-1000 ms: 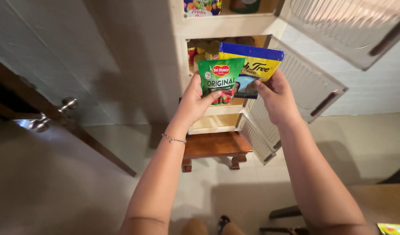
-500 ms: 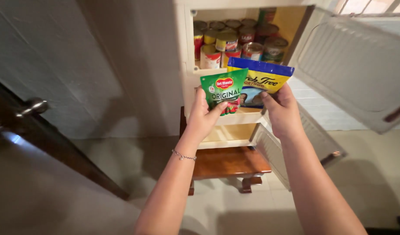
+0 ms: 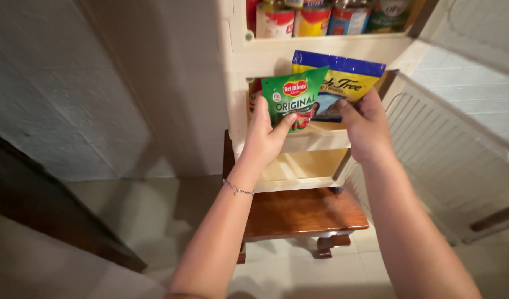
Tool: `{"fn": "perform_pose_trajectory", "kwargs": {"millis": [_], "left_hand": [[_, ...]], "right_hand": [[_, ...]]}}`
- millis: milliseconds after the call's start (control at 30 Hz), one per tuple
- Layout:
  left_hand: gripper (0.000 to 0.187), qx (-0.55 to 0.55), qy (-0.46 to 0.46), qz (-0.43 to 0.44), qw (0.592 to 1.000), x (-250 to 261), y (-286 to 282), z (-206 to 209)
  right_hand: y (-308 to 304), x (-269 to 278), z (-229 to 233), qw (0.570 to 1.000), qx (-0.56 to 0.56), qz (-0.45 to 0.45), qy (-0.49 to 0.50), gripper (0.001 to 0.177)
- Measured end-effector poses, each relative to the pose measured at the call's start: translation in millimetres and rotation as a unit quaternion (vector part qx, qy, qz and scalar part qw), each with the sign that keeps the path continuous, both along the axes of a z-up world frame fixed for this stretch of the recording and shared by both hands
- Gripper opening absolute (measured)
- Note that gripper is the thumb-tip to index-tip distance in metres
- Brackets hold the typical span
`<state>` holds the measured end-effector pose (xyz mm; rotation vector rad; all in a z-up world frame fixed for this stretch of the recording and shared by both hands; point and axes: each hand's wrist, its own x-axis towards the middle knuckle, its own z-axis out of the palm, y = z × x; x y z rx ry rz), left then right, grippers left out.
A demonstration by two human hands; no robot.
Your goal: Organizing and storing various food and spice packets from a table into a plastic pantry cabinet.
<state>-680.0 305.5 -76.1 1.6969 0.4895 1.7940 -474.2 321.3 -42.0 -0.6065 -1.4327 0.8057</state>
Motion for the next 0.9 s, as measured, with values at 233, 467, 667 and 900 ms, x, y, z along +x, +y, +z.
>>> {"fn": "perform_pose_trajectory", "kwargs": {"millis": [233,467,667,900], "left_hand": [[0.052,0.024,0.001,0.003,1.000,-4.0,31.5,-32.4],[0.060,0.045,0.060,0.083,0.994,-4.2,42.4,-44.2],[0.055,-0.006,0.105,0.174,0.979,-3.0,49.7,-32.2],[0.057,-0.036,0.095,0.233,0.967,8.0,89.9,-33.0]], "right_hand": [[24.6,-3.3,-36.4,1.000,0.023,0.009,0.016,0.039],[40.7,-4.4,-50.0,1.000,0.004,0.018,0.014,0.037],[57.1,-4.2,-47.3,1.000,-0.006,-0.009,-0.029,0.034],[91.8,2.6,-37.1,0.990,-0.096,-0.057,-0.085,0.026]]}}
